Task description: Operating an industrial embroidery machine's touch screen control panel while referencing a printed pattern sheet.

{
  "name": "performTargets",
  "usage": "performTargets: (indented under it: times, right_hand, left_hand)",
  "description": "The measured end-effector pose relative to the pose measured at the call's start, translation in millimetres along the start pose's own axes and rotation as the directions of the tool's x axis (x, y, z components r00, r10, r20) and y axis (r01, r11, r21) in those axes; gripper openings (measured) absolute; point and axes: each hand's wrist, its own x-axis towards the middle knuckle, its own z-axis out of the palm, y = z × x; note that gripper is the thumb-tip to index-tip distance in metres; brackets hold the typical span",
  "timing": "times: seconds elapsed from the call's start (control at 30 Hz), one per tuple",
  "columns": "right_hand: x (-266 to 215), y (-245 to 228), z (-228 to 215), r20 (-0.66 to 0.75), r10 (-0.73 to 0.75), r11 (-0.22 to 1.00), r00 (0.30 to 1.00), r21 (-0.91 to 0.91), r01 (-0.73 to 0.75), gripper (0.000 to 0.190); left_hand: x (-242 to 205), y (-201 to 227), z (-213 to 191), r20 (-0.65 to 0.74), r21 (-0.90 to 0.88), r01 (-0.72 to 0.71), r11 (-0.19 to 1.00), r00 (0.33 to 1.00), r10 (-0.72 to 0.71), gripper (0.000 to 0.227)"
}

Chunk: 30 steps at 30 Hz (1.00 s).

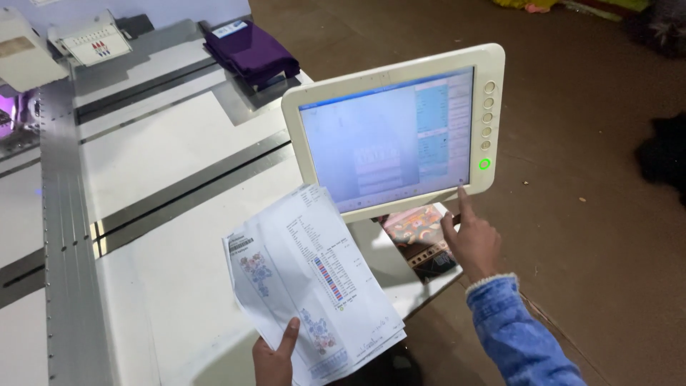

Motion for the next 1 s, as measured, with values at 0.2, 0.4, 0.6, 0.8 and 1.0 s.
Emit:
performTargets:
  times: [0.2, 0.4, 0.6, 0.8, 1.0]
  right_hand:
    - [-13.2, -3.7, 8.8, 0.060, -0.022, 1.000, 0.998, -0.013, 0.023, 0.076]
    - [-7.9, -1.0, 29.3, 0.072, -0.043, 0.999, 0.996, -0.005, 0.044, 0.075]
    - [-27.6, -24.9, 24.2, 0.108, -0.124, 0.992, 0.986, 0.043, 0.120, 0.077]
    - [-34.2, -32.1, 30.8, 0.114, -0.190, 0.981, 0.975, 0.053, 0.185, 0.076]
    - [-44.6, -49.9, 29.4, 0.133, -0.246, 0.967, 0.960, 0.096, 0.234, 0.073]
  left_hand:
    - [-12.0, 23.4, -0.7, -0.046, 0.080, 0.151, 0.985, 0.988, -0.148, 0.048]
    - [-18.5, 30.5, -2.4, -0.056, 0.021, 0.226, 0.974, 0.973, -0.224, 0.044]
    - [-31.8, 43.0, -5.4, -0.047, -0.074, 0.242, 0.968, 0.968, -0.245, 0.039]
    - [-41.4, 56.4, -8.9, -0.052, -0.134, 0.243, 0.961, 0.966, -0.252, 0.038]
    - [-39.8, 55.3, -13.3, -0.054, -0.162, 0.194, 0.968, 0.977, -0.205, 0.043]
